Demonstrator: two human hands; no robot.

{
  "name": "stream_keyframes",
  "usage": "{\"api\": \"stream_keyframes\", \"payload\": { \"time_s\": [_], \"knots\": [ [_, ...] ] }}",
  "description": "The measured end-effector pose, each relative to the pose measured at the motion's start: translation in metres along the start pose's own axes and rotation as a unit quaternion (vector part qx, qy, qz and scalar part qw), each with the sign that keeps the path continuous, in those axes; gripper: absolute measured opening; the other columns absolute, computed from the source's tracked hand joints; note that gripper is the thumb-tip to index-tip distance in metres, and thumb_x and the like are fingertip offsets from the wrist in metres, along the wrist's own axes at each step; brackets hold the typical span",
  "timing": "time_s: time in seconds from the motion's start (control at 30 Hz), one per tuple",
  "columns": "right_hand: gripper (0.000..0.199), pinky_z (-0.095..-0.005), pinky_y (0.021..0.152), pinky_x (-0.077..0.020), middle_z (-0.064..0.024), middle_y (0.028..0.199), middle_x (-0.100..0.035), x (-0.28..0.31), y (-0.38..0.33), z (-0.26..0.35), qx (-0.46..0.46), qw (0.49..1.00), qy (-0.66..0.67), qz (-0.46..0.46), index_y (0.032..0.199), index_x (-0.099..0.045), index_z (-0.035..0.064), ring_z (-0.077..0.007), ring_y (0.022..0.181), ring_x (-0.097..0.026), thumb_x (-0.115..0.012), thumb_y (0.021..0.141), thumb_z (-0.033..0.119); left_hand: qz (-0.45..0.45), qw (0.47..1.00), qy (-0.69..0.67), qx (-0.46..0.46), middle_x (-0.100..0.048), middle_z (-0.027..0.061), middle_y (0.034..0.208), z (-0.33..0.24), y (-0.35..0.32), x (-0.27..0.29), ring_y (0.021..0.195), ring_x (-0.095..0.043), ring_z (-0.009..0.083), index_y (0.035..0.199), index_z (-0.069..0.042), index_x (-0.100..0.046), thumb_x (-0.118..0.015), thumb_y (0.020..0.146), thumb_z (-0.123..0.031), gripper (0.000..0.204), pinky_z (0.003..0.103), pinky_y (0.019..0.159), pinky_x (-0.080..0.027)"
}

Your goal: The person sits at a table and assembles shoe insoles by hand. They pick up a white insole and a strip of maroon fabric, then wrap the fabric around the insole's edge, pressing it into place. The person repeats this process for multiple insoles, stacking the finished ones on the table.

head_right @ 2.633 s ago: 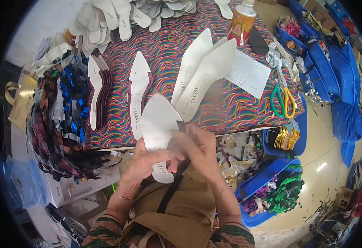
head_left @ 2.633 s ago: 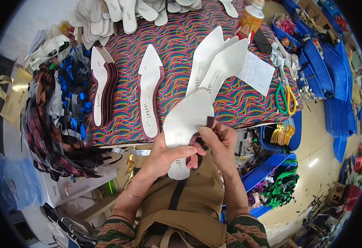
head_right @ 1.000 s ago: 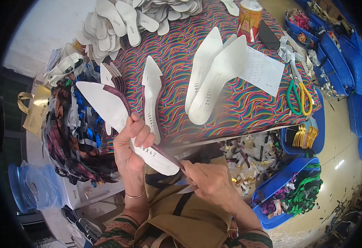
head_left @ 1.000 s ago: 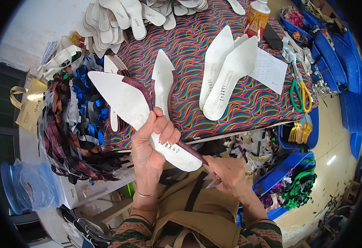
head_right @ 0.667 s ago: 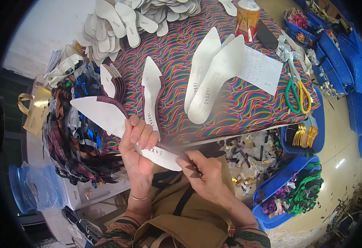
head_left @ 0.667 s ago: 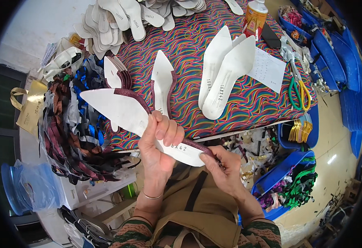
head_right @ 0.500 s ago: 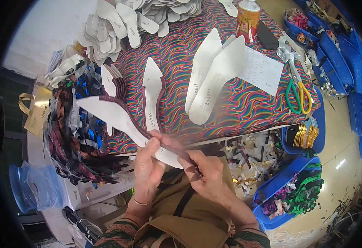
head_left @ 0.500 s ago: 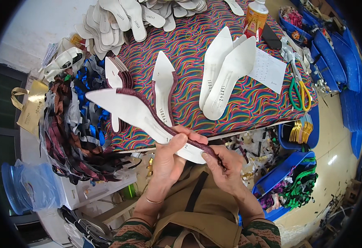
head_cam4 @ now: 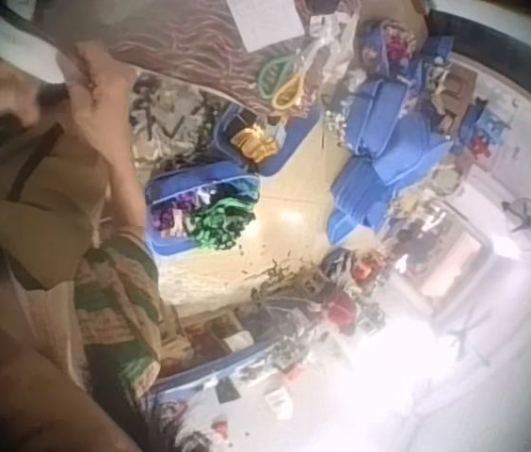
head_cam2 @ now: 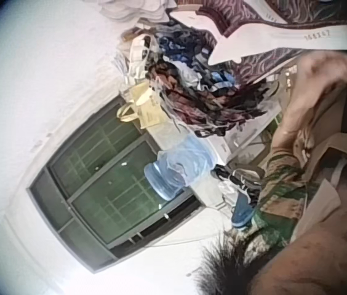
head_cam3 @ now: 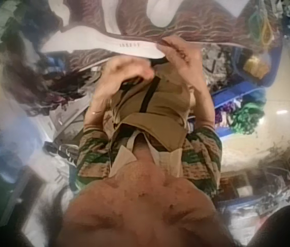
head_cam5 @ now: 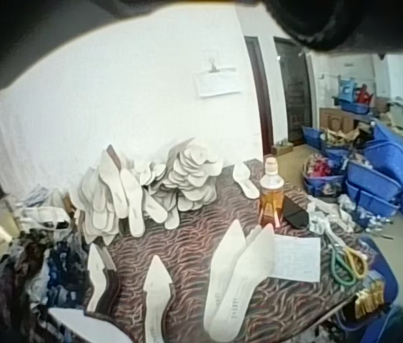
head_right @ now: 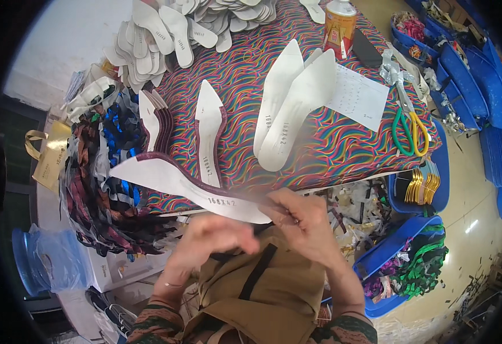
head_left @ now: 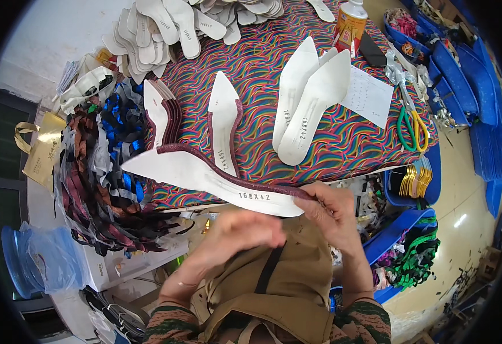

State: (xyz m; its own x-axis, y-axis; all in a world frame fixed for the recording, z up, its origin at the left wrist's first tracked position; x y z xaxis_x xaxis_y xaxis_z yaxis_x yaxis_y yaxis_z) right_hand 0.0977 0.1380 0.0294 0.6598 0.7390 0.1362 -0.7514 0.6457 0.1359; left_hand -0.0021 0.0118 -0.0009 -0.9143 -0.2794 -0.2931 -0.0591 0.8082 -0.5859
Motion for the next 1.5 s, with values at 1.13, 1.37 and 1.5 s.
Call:
{"api": "stream_keyframes", "payload": {
  "time_s": [1.13,1.37,1.5],
  "knots": [
    [0.011,-0.0192,0.058,-0.0417,0.0008,0.078,-0.063,0.044,0.009,-0.016,-0.139,0.968,0.184,0.102,0.088,-0.064,0.0004,-0.0026,0.068,-0.055,-0.074,0.084,0.003,0.033,0.866,0.476,-0.149,-0.065,0.0133,0.077,-0.072,-0.016,0.007,0.064,-0.064,0.0211,0.109,-0.006,-0.068,-0.070,0.088,-0.026,0.030,0.033,0.059,-0.049],
    [0.016,-0.0205,0.059,-0.0468,-0.0038,0.079,-0.066,0.028,-0.017,-0.027,-0.120,0.938,0.318,-0.073,0.091,-0.064,0.0004,-0.0066,0.067,-0.061,-0.075,0.079,-0.001,-0.016,0.990,0.104,-0.093,-0.071,0.0100,0.084,-0.034,-0.014,0.013,0.073,-0.066,0.0142,0.102,0.005,-0.068,-0.070,0.087,-0.007,0.019,0.028,0.069,-0.053],
    [0.010,-0.0231,0.064,-0.0508,-0.0077,0.082,-0.069,-0.003,-0.037,-0.026,-0.101,0.934,0.317,-0.135,0.089,-0.068,-0.0030,-0.0103,0.071,-0.063,-0.073,0.080,-0.003,-0.030,0.989,-0.021,-0.146,-0.071,0.0126,0.095,-0.036,-0.013,0.008,0.081,-0.067,0.0169,0.105,0.006,-0.066,-0.065,0.090,-0.007,0.020,0.030,0.074,-0.054]
  ]
}}
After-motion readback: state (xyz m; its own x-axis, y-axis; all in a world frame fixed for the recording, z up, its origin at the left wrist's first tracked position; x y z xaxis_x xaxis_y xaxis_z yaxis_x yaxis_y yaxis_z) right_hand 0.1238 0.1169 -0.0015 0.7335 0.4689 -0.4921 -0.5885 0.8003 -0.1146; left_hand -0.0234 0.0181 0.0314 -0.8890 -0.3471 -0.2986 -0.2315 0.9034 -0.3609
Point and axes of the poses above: each hand's wrist, its own y-axis towards the middle knuckle, its own x-axis out of the back of the hand, z = x × y, the point moved 10 cm from there along y, towards the middle knuckle
